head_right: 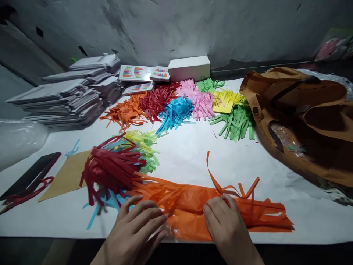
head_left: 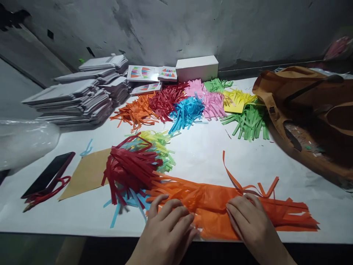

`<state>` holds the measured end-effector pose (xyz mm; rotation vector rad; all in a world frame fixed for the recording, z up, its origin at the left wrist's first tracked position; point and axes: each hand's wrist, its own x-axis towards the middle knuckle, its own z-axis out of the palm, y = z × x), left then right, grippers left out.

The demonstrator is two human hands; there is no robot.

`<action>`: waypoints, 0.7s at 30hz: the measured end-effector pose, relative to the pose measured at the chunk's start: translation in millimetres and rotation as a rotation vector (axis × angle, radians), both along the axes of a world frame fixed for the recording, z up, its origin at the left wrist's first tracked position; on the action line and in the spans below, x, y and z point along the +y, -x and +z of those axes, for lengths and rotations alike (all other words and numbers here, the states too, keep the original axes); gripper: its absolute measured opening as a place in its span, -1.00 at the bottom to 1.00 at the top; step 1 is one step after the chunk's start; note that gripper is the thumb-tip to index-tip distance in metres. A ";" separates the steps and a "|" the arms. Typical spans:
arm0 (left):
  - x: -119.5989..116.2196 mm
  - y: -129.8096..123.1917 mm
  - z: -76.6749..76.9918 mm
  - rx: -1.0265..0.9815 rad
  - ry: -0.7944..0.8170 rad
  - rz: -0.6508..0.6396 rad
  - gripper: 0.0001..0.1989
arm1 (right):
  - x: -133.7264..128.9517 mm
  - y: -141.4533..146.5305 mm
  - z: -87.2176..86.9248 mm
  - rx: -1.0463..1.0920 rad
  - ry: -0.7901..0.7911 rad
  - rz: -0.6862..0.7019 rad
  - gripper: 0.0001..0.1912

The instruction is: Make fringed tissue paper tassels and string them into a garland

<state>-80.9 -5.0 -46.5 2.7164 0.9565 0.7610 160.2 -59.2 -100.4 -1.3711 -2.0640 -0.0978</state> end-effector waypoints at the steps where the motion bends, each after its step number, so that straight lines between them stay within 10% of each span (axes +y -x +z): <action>1: -1.1 -5.9 0.6 -0.013 -0.023 0.011 -0.87 | -1.0 0.2 1.2 -0.003 -0.004 0.010 -0.73; 10: 16.9 -46.0 -28.4 0.264 0.058 -0.170 -0.86 | -6.6 3.5 -0.3 0.025 -0.011 -0.050 -0.78; 21: 34.9 -36.8 -34.6 0.253 0.149 0.051 -0.84 | 1.5 -6.2 -1.0 0.060 0.125 -0.279 -0.68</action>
